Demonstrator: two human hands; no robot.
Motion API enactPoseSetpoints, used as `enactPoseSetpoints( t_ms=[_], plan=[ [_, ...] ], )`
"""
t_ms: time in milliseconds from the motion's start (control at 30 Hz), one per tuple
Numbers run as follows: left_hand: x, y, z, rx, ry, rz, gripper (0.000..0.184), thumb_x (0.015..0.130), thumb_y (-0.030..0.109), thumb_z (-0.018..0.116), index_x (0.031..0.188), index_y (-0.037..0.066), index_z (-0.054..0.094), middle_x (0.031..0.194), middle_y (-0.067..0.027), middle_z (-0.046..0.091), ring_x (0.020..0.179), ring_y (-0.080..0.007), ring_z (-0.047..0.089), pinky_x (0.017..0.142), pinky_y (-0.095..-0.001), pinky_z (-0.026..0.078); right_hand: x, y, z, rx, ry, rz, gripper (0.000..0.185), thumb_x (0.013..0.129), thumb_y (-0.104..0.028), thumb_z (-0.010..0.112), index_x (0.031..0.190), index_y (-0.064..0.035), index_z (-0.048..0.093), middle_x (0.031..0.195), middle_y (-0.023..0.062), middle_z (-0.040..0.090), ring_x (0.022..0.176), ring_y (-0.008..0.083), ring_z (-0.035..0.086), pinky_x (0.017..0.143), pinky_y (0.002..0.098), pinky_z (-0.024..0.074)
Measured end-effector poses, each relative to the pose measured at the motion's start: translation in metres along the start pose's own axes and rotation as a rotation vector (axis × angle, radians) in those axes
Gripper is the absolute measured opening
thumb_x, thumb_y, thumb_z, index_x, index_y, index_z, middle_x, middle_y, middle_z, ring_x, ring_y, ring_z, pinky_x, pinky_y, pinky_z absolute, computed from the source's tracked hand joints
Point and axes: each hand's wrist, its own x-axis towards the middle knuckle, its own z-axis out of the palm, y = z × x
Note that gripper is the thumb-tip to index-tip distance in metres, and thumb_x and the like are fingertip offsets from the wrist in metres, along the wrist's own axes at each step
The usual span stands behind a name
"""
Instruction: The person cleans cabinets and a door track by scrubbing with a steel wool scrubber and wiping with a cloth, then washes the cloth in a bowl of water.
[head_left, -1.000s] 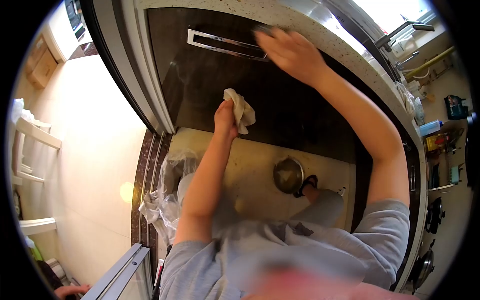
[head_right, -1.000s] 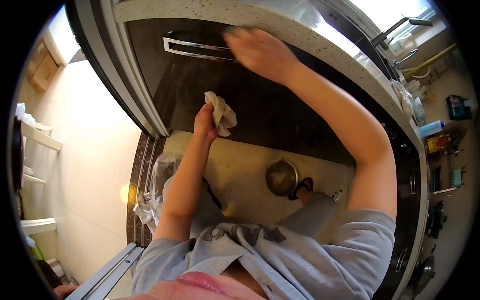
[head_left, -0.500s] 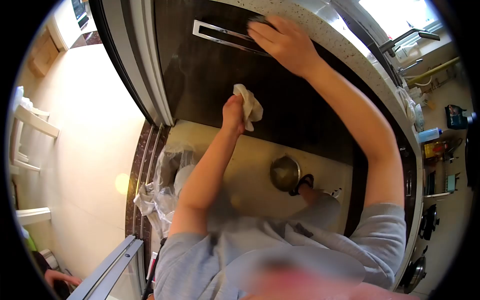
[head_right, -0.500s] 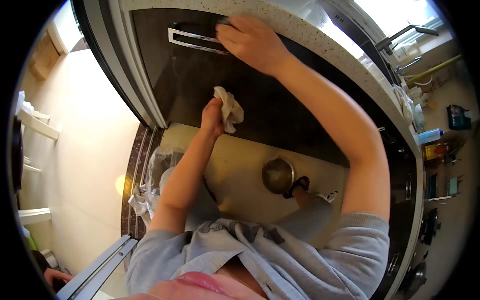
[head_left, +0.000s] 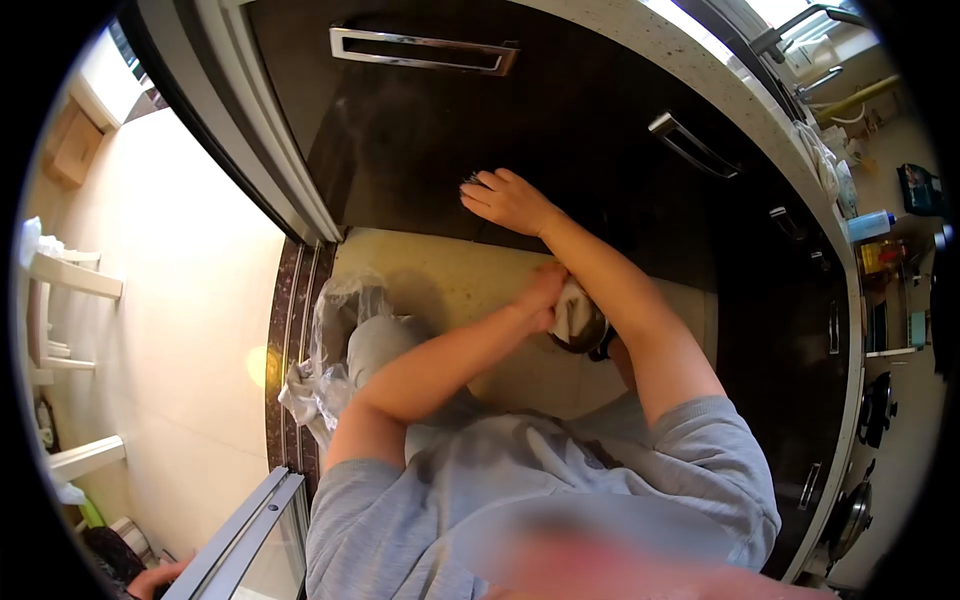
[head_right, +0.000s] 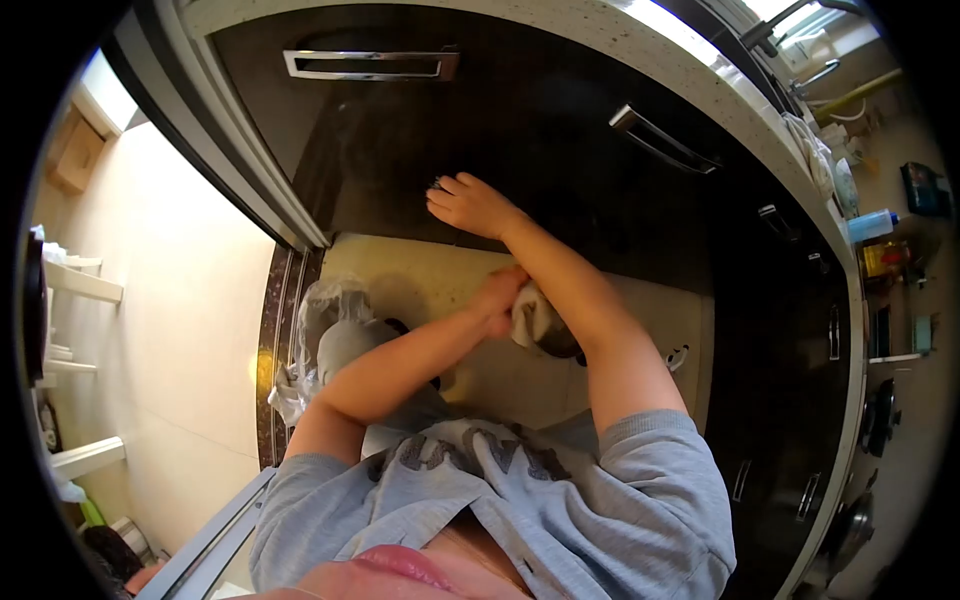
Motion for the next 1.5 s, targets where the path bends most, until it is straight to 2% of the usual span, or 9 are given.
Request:
enactPoseSetpoints(
  t_ms=[267, 400, 433, 567, 667, 967, 1167, 1367, 1500],
  plan=[
    [0.073, -0.016, -0.045, 0.144, 0.283, 0.626, 0.013, 0.088, 0.011, 0.049, 0.097, 0.002, 0.052, 0.087, -0.0087, 0.056, 0.075, -0.0195, 0.055, 0.064, -0.0319, 0.048, -0.066, -0.036, 0.043, 0.080, -0.237, 0.528, 0.012, 0.069, -0.017, 0.055, 0.078, -0.0119, 0.060, 0.081, 0.0007, 0.052, 0.086, 0.0201, 0.047, 0.068, 0.0308, 0.0403],
    [0.037, 0.040, -0.042, 0.099, 0.207, 0.700, 0.011, 0.086, 0.011, 0.051, 0.094, 0.003, 0.053, 0.081, -0.0052, 0.055, 0.073, -0.0165, 0.054, 0.063, -0.0285, 0.045, -0.097, -0.094, 0.083, 0.844, 0.313, 1.170, 0.027, 0.077, -0.021, 0.053, 0.104, -0.0132, 0.054, 0.097, 0.0073, 0.058, 0.084, 0.0289, 0.053, 0.072, 0.0356, 0.0431],
    [0.032, 0.047, -0.050, 0.214, 0.206, 0.656, 0.012, 0.086, 0.012, 0.052, 0.093, 0.002, 0.053, 0.082, -0.0057, 0.056, 0.074, -0.0165, 0.054, 0.064, -0.0285, 0.046, -0.123, -0.112, 0.114, 0.831, -0.042, 1.488, 0.031, 0.083, -0.027, 0.053, 0.111, -0.0139, 0.050, 0.104, 0.0090, 0.058, 0.083, 0.0284, 0.056, 0.072, 0.0384, 0.0449],
    [0.022, 0.046, -0.065, 0.857, 0.233, 0.537, 0.027, 0.084, 0.023, 0.058, 0.098, 0.000, 0.052, 0.087, -0.0089, 0.059, 0.078, -0.0171, 0.056, 0.066, -0.0284, 0.046, -0.101, -0.104, 0.015, 1.761, 0.624, 2.374, 0.033, 0.086, -0.036, 0.054, 0.109, -0.0131, 0.050, 0.101, 0.0049, 0.057, 0.084, 0.0198, 0.055, 0.073, 0.0358, 0.0462],
    [0.022, 0.029, -0.067, 1.016, 0.292, 0.409, 0.046, 0.081, 0.034, 0.061, 0.109, 0.000, 0.046, 0.093, -0.0130, 0.059, 0.082, -0.0189, 0.056, 0.068, -0.0290, 0.047, -0.133, -0.111, 0.012, 2.169, 1.021, 2.197, 0.033, 0.087, -0.038, 0.052, 0.109, -0.0130, 0.049, 0.102, 0.0038, 0.056, 0.088, 0.0194, 0.054, 0.075, 0.0342, 0.0454],
    [0.031, 0.012, -0.052, 0.485, 0.249, 0.392, 0.064, 0.081, 0.041, 0.060, 0.123, 0.000, 0.034, 0.097, -0.0158, 0.057, 0.088, -0.0232, 0.056, 0.075, -0.0329, 0.048, -0.075, -0.118, -0.059, 2.194, 0.824, 1.930, 0.050, 0.089, -0.037, 0.050, 0.130, -0.0108, 0.035, 0.124, 0.0090, 0.044, 0.112, 0.0188, 0.044, 0.091, 0.0297, 0.0378],
    [0.024, 0.024, -0.048, 0.190, 0.211, 0.422, 0.044, 0.084, 0.039, 0.058, 0.110, 0.005, 0.048, 0.085, -0.0055, 0.055, 0.076, -0.0165, 0.054, 0.067, -0.0305, 0.048, -0.068, -0.080, -0.060, 1.407, 0.391, 1.671, 0.045, 0.082, -0.026, 0.061, 0.119, -0.0034, 0.047, 0.115, 0.0111, 0.052, 0.104, 0.0180, 0.050, 0.087, 0.0292, 0.0416],
    [-0.001, 0.072, -0.044, -0.008, 0.207, 0.666, 0.036, 0.087, 0.034, 0.055, 0.104, 0.002, 0.053, 0.078, -0.0025, 0.054, 0.073, -0.0127, 0.054, 0.063, -0.0266, 0.047, 0.028, 0.041, -0.142, 0.256, 0.762, 0.899, 0.042, 0.071, -0.014, 0.069, 0.111, -0.0115, 0.056, 0.099, 0.0103, 0.052, 0.090, 0.0290, 0.051, 0.077, 0.0350, 0.0438],
    [-0.001, 0.083, -0.046, -0.119, 0.227, 0.608, 0.033, 0.087, 0.032, 0.055, 0.101, 0.002, 0.054, 0.080, -0.0043, 0.056, 0.072, -0.0141, 0.055, 0.064, -0.0274, 0.047, 0.063, 0.065, -0.124, -0.207, 0.580, 0.845, 0.040, 0.069, -0.017, 0.068, 0.108, -0.0234, 0.060, 0.101, 0.0021, 0.051, 0.090, 0.0262, 0.048, 0.074, 0.0363, 0.0445]
  ],
)
